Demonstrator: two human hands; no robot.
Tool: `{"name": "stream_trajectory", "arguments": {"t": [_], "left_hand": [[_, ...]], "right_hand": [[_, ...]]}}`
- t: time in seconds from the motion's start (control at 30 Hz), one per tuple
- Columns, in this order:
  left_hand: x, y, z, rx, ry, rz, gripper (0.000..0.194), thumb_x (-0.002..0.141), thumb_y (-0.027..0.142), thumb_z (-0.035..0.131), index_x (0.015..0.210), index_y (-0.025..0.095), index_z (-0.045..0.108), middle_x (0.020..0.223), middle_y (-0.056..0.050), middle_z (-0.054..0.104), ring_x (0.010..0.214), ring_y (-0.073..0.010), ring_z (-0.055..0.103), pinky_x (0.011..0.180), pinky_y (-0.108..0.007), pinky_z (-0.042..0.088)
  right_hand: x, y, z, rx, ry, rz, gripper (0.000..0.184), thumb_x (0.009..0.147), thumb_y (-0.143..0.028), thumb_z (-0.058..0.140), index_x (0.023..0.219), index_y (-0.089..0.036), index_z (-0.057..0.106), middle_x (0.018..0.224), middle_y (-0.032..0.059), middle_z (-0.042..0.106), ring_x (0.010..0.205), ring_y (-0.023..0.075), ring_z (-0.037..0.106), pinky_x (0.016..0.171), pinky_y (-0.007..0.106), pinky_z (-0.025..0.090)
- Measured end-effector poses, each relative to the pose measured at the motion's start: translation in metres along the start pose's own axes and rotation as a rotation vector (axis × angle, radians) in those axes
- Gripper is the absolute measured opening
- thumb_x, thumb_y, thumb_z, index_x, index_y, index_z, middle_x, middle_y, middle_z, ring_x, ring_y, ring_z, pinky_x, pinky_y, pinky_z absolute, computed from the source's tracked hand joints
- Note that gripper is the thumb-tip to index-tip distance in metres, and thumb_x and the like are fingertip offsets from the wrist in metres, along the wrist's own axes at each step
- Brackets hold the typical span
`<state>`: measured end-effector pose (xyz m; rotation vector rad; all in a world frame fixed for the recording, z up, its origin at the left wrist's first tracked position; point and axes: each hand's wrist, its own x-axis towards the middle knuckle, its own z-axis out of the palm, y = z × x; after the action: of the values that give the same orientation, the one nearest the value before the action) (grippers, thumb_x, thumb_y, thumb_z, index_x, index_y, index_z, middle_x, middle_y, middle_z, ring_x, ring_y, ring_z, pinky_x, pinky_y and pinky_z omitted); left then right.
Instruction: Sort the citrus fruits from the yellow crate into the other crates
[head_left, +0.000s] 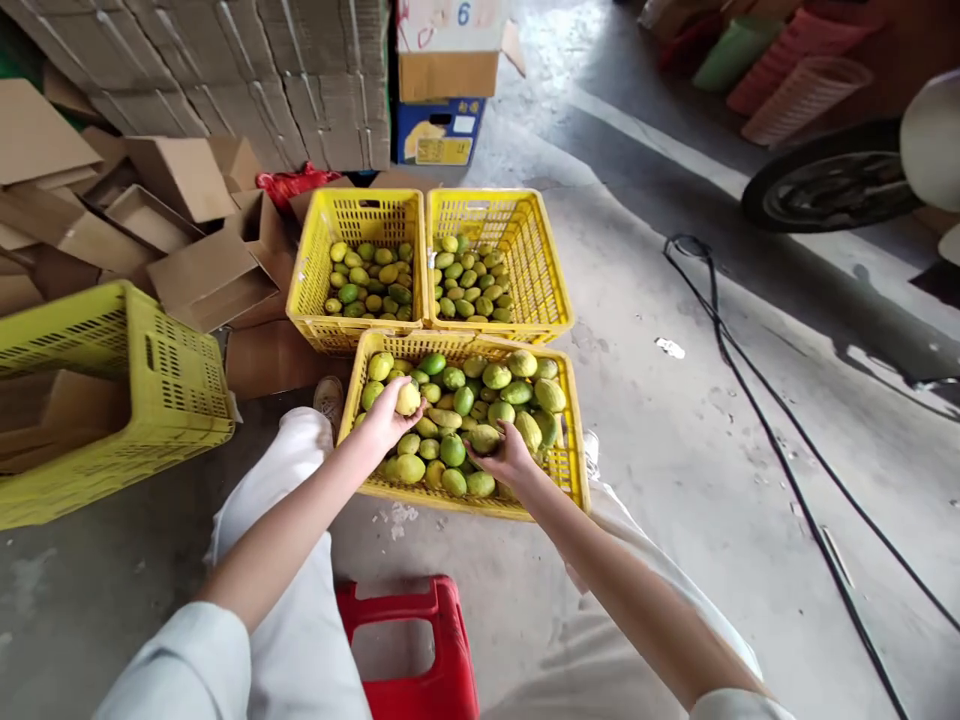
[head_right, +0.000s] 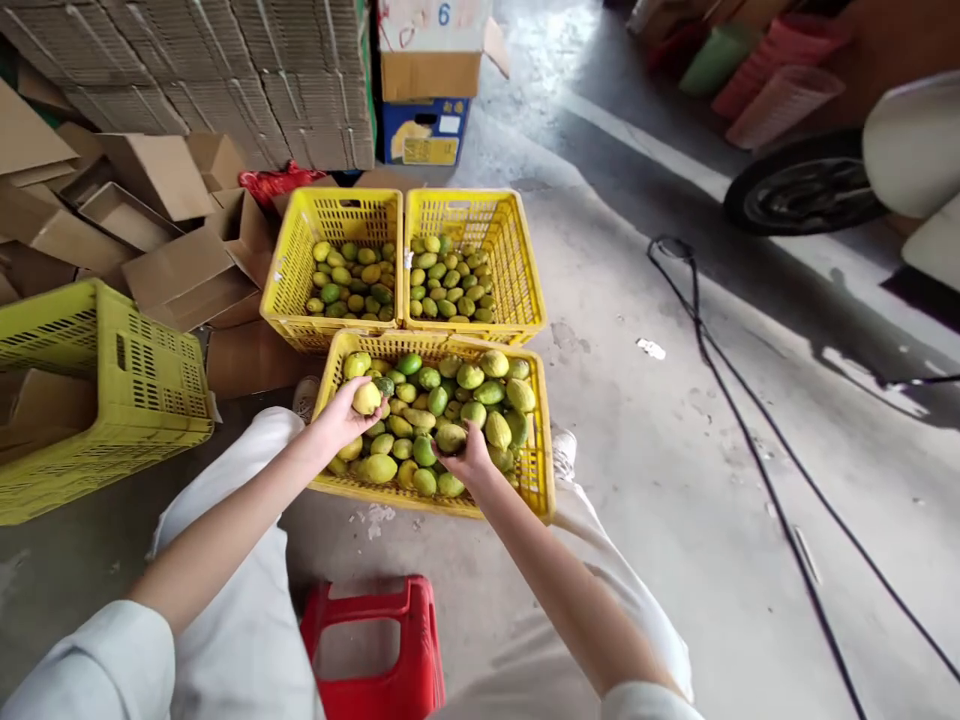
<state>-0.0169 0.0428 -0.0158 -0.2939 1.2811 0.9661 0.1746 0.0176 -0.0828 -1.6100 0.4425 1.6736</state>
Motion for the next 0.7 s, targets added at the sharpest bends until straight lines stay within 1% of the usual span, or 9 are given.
{"name": "stream_trajectory", "arguments": {"t": [0.13,0.27,0.37,0.43,0.5,0.57,0.6,0.67,0.7], "left_hand": [[0.004,0.012,-0.009,-0.081,0.009,0.017,0.008,0.094,0.018,0.067,0.092,0.019,0.059,0.076,-0.002,0.062,0.06,-0.0136,0.064,0.048,-0.019,0.051],[0.008,0.019,-0.014,-0.139,0.01,0.049,0.009,0.093,0.018,0.069,0.091,0.019,0.06,0.078,-0.003,0.062,0.06,-0.013,0.064,0.051,-0.019,0.053],[0.007,0.021,-0.014,-0.162,0.001,0.042,0.01,0.092,0.016,0.07,0.091,0.02,0.06,0.079,-0.003,0.063,0.062,-0.0132,0.065,0.054,-0.02,0.054],[0.004,0.022,-0.013,-0.163,-0.013,0.025,0.008,0.094,0.017,0.068,0.092,0.02,0.06,0.08,-0.004,0.063,0.063,-0.0137,0.065,0.053,-0.021,0.054],[0.0,0.022,-0.012,-0.156,-0.038,0.005,0.007,0.096,0.021,0.065,0.092,0.02,0.06,0.081,-0.005,0.063,0.064,-0.0147,0.066,0.052,-0.021,0.055],[-0.003,0.018,-0.012,-0.143,-0.06,-0.013,0.009,0.098,0.026,0.063,0.093,0.019,0.06,0.083,-0.007,0.065,0.066,-0.0161,0.067,0.052,-0.023,0.057],[-0.003,0.015,-0.012,-0.133,-0.065,-0.022,0.009,0.099,0.027,0.062,0.094,0.019,0.06,0.084,-0.007,0.065,0.067,-0.0166,0.067,0.052,-0.024,0.057],[-0.001,0.006,-0.012,-0.101,-0.055,-0.038,0.006,0.099,0.025,0.061,0.096,0.02,0.059,0.087,-0.007,0.066,0.069,-0.0168,0.067,0.053,-0.025,0.059],[0.001,0.0,-0.013,-0.079,-0.04,-0.049,0.004,0.098,0.023,0.062,0.097,0.021,0.059,0.087,-0.006,0.065,0.069,-0.0164,0.067,0.053,-0.025,0.059]], "right_hand": [[-0.006,-0.003,0.093,-0.02,-0.151,-0.024,0.014,0.101,-0.035,0.051,0.111,-0.027,0.058,0.092,0.0042,0.068,0.078,0.0197,0.069,0.07,0.037,0.069],[-0.024,-0.017,0.189,-0.026,-0.322,-0.072,0.04,0.105,-0.047,0.041,0.134,-0.023,0.056,0.107,0.0102,0.071,0.091,0.0233,0.075,0.078,0.045,0.069],[-0.041,-0.029,0.225,0.028,-0.504,-0.17,0.054,0.108,-0.049,0.033,0.154,-0.022,0.04,0.123,0.0132,0.069,0.101,0.0225,0.076,0.085,0.045,0.067],[-0.05,-0.038,0.224,0.056,-0.562,-0.24,0.056,0.109,-0.05,0.032,0.157,-0.022,0.037,0.124,0.0127,0.07,0.102,0.0213,0.076,0.085,0.04,0.066],[-0.053,-0.05,0.204,0.07,-0.567,-0.298,0.052,0.109,-0.048,0.035,0.153,-0.022,0.042,0.12,0.0118,0.073,0.101,0.0208,0.076,0.082,0.036,0.066],[-0.051,-0.064,0.166,0.065,-0.471,-0.331,0.044,0.108,-0.044,0.04,0.143,-0.02,0.049,0.113,0.0119,0.075,0.099,0.0213,0.078,0.078,0.033,0.066],[-0.048,-0.071,0.142,0.059,-0.372,-0.34,0.036,0.107,-0.04,0.042,0.135,-0.02,0.054,0.108,0.0109,0.077,0.095,0.0205,0.078,0.075,0.031,0.065],[-0.043,-0.082,0.087,0.051,-0.198,-0.326,0.019,0.103,-0.023,0.046,0.117,-0.021,0.059,0.098,0.008,0.078,0.084,0.0175,0.079,0.07,0.026,0.064],[-0.04,-0.085,0.058,0.054,-0.136,-0.311,0.019,0.1,-0.015,0.044,0.11,-0.021,0.059,0.091,0.0076,0.077,0.077,0.0171,0.077,0.066,0.025,0.063]]}}
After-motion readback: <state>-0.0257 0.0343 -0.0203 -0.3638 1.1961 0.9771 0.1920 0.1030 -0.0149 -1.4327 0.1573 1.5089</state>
